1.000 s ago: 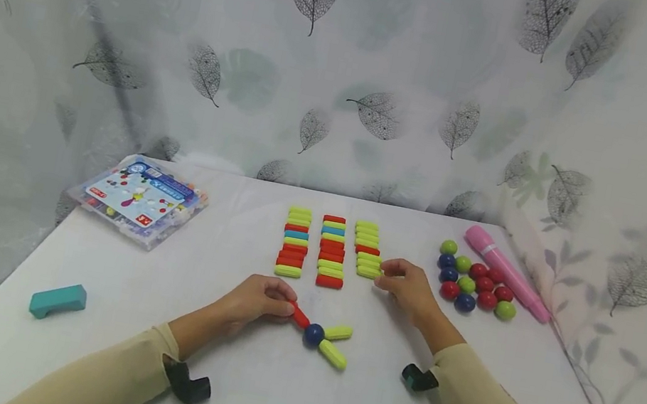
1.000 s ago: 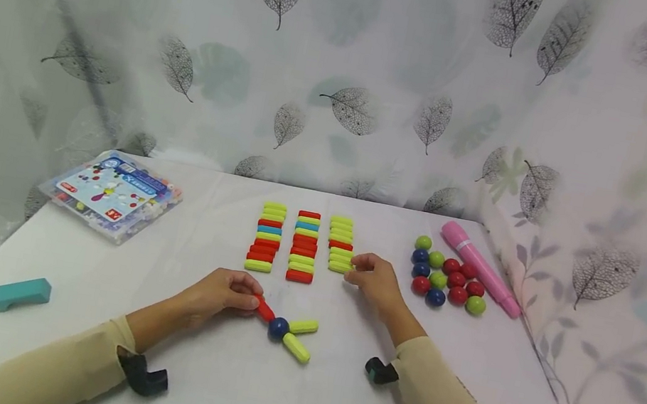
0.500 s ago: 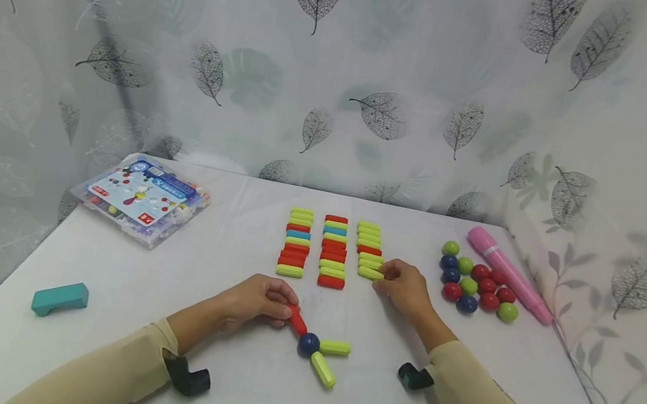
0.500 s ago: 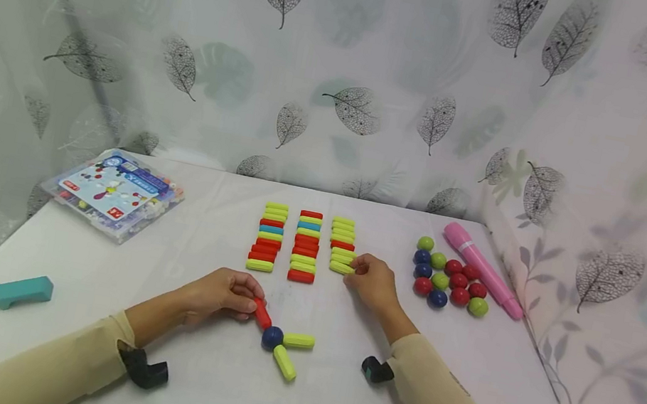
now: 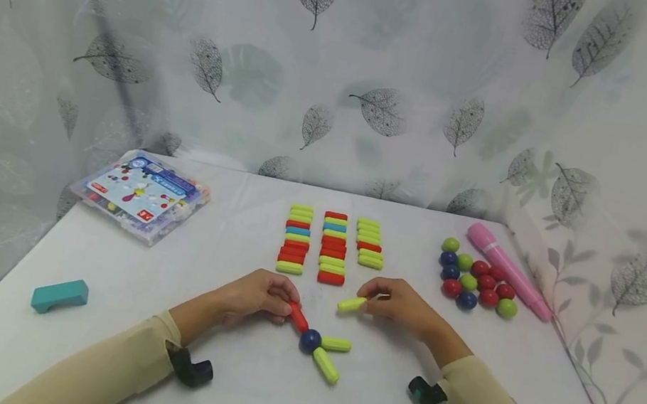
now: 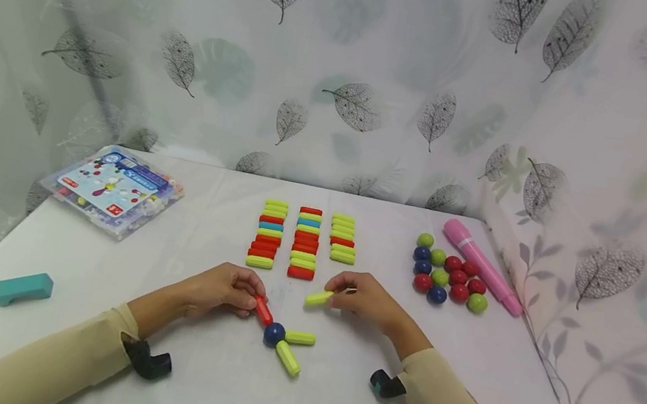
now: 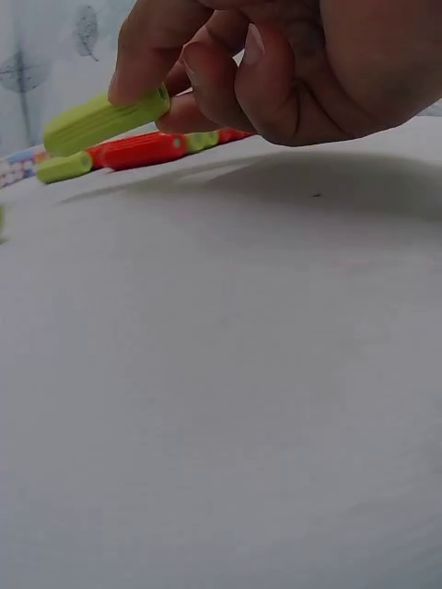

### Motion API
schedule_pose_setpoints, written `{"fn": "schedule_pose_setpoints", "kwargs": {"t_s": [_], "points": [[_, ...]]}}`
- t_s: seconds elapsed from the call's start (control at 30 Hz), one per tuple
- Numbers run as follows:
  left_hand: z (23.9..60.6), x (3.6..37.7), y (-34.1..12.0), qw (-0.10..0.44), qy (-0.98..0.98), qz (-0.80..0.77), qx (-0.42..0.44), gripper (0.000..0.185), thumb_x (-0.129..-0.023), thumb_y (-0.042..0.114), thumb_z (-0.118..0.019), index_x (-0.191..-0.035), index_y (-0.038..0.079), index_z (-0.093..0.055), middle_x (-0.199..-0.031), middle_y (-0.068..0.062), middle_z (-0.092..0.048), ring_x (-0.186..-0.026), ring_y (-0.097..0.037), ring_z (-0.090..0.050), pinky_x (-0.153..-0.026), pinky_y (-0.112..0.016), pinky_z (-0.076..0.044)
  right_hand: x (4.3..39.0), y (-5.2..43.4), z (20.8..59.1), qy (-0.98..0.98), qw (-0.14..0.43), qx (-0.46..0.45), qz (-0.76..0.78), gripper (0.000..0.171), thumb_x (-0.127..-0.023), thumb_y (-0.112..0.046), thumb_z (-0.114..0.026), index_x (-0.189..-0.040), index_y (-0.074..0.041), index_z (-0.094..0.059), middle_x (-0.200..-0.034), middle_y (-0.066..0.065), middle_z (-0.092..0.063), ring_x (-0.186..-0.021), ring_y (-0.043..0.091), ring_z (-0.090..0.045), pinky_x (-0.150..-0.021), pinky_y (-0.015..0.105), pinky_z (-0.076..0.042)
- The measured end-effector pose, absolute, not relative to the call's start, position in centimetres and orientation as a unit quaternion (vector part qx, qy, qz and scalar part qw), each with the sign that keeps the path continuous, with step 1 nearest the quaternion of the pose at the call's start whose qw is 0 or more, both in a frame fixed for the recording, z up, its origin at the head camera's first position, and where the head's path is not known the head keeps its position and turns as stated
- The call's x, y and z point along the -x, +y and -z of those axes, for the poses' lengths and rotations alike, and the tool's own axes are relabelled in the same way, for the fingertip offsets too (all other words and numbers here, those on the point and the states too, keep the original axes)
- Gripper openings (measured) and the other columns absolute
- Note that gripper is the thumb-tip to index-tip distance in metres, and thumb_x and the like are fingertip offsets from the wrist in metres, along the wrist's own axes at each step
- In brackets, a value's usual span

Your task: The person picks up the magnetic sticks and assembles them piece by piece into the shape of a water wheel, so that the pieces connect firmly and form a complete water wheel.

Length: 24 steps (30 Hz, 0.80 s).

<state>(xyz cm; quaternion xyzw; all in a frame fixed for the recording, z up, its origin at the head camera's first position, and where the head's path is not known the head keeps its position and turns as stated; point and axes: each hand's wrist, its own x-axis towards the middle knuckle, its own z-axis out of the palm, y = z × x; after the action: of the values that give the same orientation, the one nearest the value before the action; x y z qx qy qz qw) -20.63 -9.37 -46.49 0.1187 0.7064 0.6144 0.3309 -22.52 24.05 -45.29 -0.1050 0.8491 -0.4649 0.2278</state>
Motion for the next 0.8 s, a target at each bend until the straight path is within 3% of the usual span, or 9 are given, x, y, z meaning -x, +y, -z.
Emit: {"fn": "schedule_pose_setpoints", "kwargs": {"t_s": [0.23,0.6,0.8], "points": [[46.6,20.6,-9.4,0.323,0.706,-0.617,-0.127,0.025,-0.093,0.004,-0.072,-0.117,-0.001,-0.066,-0.103,-0.010,-0.072,-0.086,-0.019,-0.069,-0.081,-0.030,-0.061,21.1,21.0,44.9,0.821,0.287,0.163,0.465,0.027,-0.093,-0.028,-0.075,-0.116,-0.015,-0.072,-0.105,0.003,-0.065,-0.091,0.022,-0.054,-0.071,0.029,-0.045],[46.7,20.4,-9.2,0.321,0.702,-0.623,-0.131,0.024,-0.093,0.004,-0.072,-0.115,-0.001,-0.067,-0.100,-0.009,-0.072,-0.084,-0.018,-0.069,-0.080,-0.030,-0.061,21.2,20.1,44.8,0.812,0.307,0.173,0.465,0.025,-0.095,-0.025,-0.072,-0.118,-0.016,-0.072,-0.105,0.005,-0.064,-0.092,0.023,-0.055,-0.071,0.030,-0.045],[46.6,20.3,-9.3,0.319,0.702,-0.624,-0.125,0.023,-0.093,0.003,-0.072,-0.115,-0.001,-0.068,-0.100,-0.009,-0.071,-0.084,-0.018,-0.069,-0.079,-0.030,-0.061,21.4,20.3,44.7,0.793,0.334,0.177,0.478,0.026,-0.096,-0.022,-0.070,-0.120,-0.013,-0.071,-0.101,0.005,-0.063,-0.082,0.021,-0.051,-0.064,0.026,-0.040]]}}
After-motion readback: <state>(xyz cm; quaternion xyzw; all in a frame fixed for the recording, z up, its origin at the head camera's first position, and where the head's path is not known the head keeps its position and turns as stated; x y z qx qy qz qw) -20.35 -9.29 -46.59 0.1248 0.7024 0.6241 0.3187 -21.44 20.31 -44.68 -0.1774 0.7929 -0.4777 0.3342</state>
